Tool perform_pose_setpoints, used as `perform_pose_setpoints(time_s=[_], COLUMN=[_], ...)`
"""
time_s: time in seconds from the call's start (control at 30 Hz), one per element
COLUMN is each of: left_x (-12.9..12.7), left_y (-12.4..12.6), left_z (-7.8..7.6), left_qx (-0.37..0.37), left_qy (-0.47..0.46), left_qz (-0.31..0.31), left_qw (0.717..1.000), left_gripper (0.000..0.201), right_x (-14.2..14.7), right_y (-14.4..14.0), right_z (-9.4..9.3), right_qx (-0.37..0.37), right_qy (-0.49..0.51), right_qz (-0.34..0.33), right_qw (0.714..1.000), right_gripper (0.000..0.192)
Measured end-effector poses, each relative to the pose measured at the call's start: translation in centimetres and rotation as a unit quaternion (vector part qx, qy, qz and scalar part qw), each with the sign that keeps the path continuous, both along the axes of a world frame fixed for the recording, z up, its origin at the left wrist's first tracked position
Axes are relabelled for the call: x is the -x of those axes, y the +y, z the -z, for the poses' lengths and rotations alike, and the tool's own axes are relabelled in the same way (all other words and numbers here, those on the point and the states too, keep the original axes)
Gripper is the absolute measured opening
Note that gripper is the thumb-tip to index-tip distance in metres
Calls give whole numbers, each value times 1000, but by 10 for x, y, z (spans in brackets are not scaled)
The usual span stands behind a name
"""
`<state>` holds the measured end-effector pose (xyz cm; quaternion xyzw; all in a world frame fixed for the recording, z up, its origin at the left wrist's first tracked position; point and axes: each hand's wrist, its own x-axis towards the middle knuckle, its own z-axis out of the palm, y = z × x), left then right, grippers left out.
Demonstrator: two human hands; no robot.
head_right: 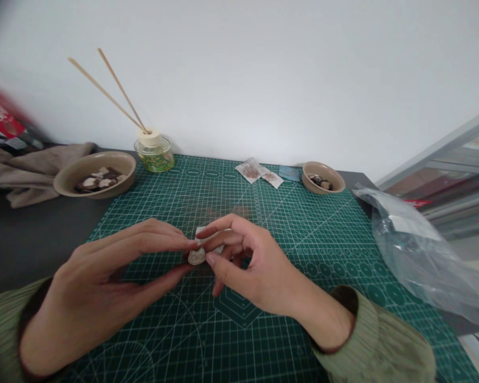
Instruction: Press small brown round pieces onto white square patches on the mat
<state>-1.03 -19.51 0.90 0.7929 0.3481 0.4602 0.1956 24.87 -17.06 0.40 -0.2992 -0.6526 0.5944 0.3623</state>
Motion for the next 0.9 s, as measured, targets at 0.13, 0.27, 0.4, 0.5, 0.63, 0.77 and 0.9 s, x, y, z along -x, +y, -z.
perform_pose_setpoints(time_s=[0.13,0.27,0.4,0.5,0.63,0.77,0.9], left_x=[0,0,0,0,2,3,3], left_y=[0,0,0,2,3,3,1], left_z=[1,1,-2,-2,1,4,4], left_qx=[3,-4,-20,-41,-32,-28,-24], left_qy=[5,4,12,30,30,21,11], left_qz=[-16,-10,5,15,-14,-13,-18], left_qw=[1000,1000,1000,999,999,999,1000], left_gripper=[19,20,23,24,23,19,15], right_x=[3,5,6,6,3,0,0], right_y=[0,0,0,1,2,2,-1], right_z=[-3,-7,-7,-6,-5,-3,-4], right_qx=[-95,-107,-18,39,62,55,-2], right_qy=[-44,-65,-42,-28,5,17,-12], right_qz=[89,98,38,19,-14,-48,-6], right_qw=[991,987,998,999,998,997,1000], right_gripper=[18,23,38,42,39,34,29])
